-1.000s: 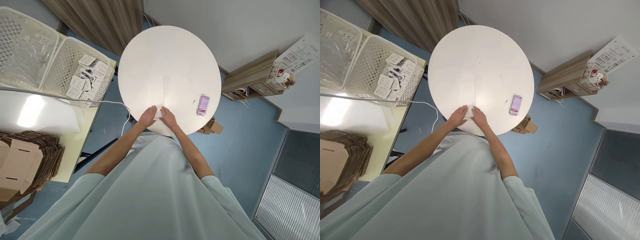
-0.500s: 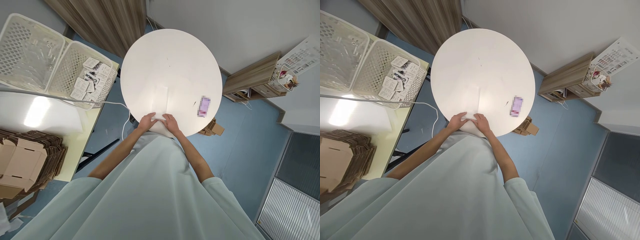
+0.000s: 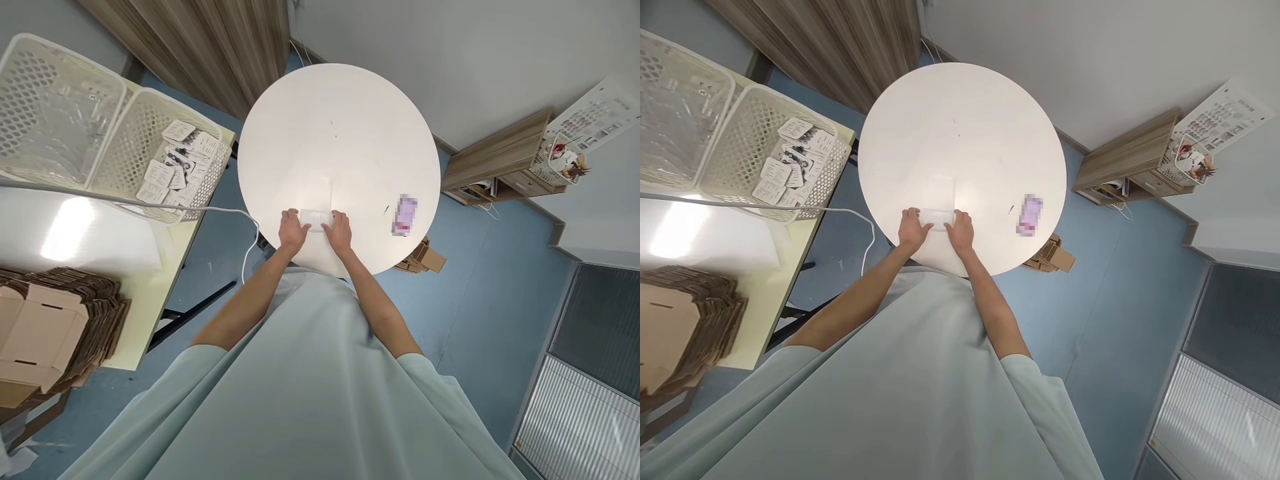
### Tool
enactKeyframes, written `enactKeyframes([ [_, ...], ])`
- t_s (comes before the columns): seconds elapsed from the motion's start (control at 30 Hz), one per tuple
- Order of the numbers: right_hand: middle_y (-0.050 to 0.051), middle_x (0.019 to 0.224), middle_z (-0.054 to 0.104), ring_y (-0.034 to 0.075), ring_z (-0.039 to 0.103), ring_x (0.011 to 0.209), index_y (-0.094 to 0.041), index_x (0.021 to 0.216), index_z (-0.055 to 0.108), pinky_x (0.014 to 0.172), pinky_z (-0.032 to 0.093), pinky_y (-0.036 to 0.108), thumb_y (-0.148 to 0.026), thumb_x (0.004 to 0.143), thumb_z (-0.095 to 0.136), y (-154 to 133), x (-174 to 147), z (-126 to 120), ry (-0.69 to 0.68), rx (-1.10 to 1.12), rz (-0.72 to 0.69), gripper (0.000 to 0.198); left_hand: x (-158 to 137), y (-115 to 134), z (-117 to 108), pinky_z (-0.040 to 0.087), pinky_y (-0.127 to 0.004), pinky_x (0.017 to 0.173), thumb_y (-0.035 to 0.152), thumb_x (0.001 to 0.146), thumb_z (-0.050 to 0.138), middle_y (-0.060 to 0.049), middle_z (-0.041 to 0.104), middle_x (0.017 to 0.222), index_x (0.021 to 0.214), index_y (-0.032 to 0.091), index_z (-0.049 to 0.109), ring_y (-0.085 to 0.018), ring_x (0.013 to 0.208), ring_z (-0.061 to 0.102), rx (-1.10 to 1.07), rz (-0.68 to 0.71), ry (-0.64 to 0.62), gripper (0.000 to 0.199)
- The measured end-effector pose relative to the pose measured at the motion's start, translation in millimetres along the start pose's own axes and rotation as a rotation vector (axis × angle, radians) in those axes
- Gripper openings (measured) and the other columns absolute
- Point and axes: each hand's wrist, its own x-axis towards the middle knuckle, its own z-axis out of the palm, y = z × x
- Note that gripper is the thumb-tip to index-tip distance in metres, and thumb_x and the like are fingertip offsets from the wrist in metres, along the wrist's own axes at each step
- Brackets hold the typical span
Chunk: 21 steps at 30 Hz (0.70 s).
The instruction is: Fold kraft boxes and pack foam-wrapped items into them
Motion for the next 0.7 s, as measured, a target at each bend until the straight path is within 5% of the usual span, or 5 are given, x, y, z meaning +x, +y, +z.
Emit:
enactKeyframes([
  [0.13, 0.013, 0.167, 0.051, 0.027, 0.043, 0.158, -0.022, 0.146, 0.060, 0.126, 0.045, 0.049, -0.019, 0.110, 0.042, -4.6, 2.0, -1.9, -0.058, -0.084, -0.240, 0.040, 0.4, 12.6, -0.9, 0.039, -0.062, 0.124, 0.029, 0.100, 0.061, -0.024, 0.050, 0.161, 0.147, 0.016, 0.056, -0.044, 0.150, 0.047, 0.025, 0.267, -0.081, 0.049],
  [0.33, 0.012, 0.177, 0.041, 0.025, 0.032, 0.168, -0.021, 0.152, 0.058, 0.133, 0.038, 0.051, -0.021, 0.113, 0.038, 4.6, -3.4, -2.5, -0.151, -0.115, -0.348, 0.044, 0.2, 13.3, -2.3, 0.039, -0.058, 0.128, 0.019, 0.103, 0.044, -0.020, 0.056, 0.161, 0.147, 0.017, 0.060, -0.037, 0.151, 0.052, 0.067, 0.412, -0.201, 0.048],
  [0.53, 0.018, 0.179, 0.034, 0.031, 0.030, 0.169, -0.013, 0.159, 0.053, 0.134, 0.035, 0.053, -0.024, 0.109, 0.052, 18.1, -34.0, 5.8, -0.199, -0.179, -0.394, 0.050, -29.6, -9.5, -2.2, 0.035, -0.058, 0.131, 0.029, 0.103, 0.051, -0.021, 0.050, 0.168, 0.148, 0.016, 0.061, -0.037, 0.159, 0.044, 0.055, 0.458, -0.251, 0.048],
  [0.7, 0.019, 0.179, 0.033, 0.033, 0.030, 0.169, -0.012, 0.160, 0.052, 0.132, 0.038, 0.053, -0.028, 0.112, 0.047, 32.5, -70.0, 14.8, -0.224, -0.183, -0.444, 0.051, -66.6, -33.3, -6.4, 0.031, -0.059, 0.134, 0.048, 0.095, 0.068, -0.022, 0.043, 0.173, 0.155, 0.015, 0.055, -0.038, 0.163, 0.038, 0.092, 0.518, -0.346, 0.070],
])
